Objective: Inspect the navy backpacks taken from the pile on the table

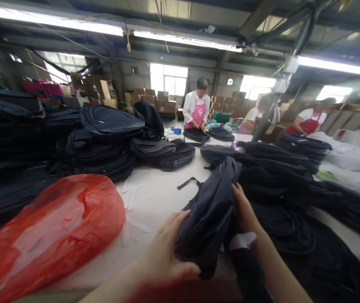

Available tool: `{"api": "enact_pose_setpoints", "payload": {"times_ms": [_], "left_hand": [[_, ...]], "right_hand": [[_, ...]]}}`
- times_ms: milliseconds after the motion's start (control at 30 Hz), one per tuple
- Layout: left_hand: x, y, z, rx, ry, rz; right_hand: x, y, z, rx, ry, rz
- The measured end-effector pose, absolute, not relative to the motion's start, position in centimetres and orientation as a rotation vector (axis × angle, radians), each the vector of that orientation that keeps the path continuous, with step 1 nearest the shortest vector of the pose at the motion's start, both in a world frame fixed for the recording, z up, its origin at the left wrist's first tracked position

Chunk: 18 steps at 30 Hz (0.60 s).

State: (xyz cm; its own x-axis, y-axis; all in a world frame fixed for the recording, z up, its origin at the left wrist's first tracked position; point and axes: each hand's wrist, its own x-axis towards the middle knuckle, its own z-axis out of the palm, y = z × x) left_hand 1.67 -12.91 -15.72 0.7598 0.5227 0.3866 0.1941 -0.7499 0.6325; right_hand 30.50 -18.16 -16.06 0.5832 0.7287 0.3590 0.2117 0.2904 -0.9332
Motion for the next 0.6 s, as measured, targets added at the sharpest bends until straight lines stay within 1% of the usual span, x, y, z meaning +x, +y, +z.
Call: {"api": "enact_pose_setpoints", "payload": {"times_ms": [67,167,267,333,367,467,600], "left_hand": [[2.4,-13.3,-13.7,2.312,0.622,0.898],[3.5,-12.6,-11.9,2.217,0.73,0.975],[3.6,-11.2,-11.9,2.155,0.758,1.057],[3.1,-10.7,-12.5,2.142,0.723,1.093],[2.8,-10.6,-12.9,2.138,0.712,1.109],[1.8,-10.5,-14.2,2.033,0.822,1.215],[0.8,-10.3,-15.4,1.813,0.949,1.303]], "right_hand": [[29.7,-17.1,-15.6,-1.329,-0.968,0.412],[29.0,-15.6,-15.2,-1.446,-0.958,0.307],[28.6,-15.0,-14.1,-1.469,-1.045,-0.073],[28.5,-15.3,-12.6,-1.435,-1.306,-0.298],[28.5,-15.6,-11.7,-1.414,-1.47,-0.354],[28.3,-16.5,-9.1,-1.374,-1.806,-0.395],[27.9,-17.0,-7.0,-1.328,-1.988,-0.351]]}}
